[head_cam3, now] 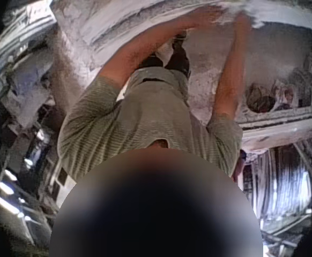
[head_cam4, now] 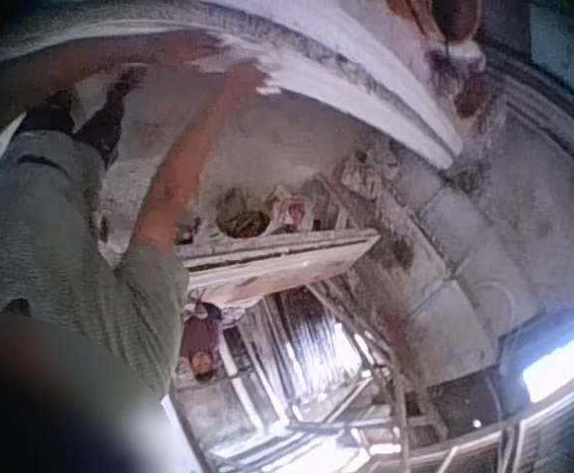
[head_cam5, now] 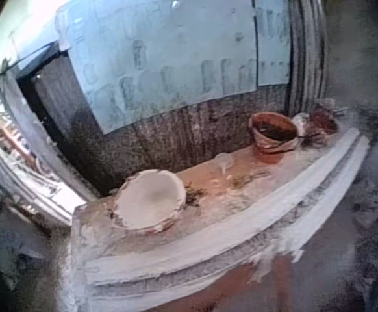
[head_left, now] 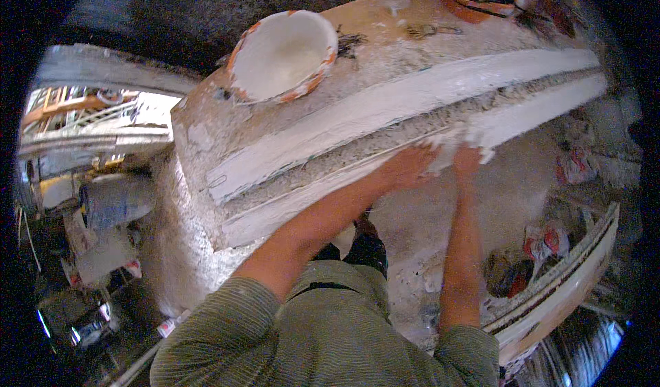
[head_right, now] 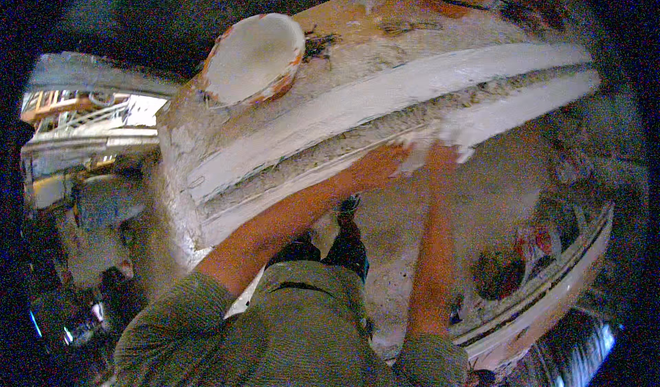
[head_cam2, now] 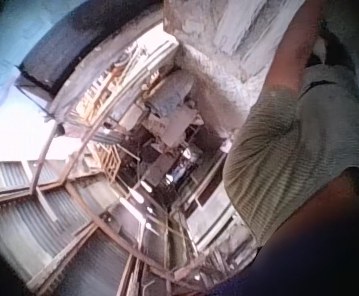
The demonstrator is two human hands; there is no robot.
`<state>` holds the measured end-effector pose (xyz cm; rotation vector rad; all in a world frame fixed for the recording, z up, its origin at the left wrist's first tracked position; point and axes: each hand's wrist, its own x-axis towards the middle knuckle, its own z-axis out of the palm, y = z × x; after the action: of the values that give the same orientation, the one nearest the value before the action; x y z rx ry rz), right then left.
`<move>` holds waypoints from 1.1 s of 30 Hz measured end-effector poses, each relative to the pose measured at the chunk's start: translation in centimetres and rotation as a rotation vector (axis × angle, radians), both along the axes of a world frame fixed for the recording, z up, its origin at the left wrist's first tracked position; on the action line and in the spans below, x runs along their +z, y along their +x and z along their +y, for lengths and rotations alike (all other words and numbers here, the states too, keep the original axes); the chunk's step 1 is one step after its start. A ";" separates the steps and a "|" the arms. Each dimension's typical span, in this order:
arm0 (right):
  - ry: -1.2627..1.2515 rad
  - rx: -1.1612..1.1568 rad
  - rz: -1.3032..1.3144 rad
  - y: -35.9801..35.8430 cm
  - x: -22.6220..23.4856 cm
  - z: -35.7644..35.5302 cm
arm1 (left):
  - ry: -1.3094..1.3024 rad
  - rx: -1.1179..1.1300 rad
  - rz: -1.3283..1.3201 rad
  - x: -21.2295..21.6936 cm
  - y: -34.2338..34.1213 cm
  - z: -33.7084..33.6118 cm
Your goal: The person applies a white paste to long wooden planks on a workbench using both hands. They repeatedly scoop the paste from a bucket and spread it along the plank surfaces, smoothing the coating with their palms and fingers.
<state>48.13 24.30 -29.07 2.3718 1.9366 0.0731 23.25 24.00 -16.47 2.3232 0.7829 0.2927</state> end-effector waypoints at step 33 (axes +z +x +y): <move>-0.257 -0.324 1.288 -22.1 19.4 -2.2 | -0.253 0.354 0.079 6.8 -39.1 -21.8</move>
<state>26.05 22.09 -9.70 2.6661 1.5191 -1.9722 -15.84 2.23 -9.69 1.9637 1.2011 0.2393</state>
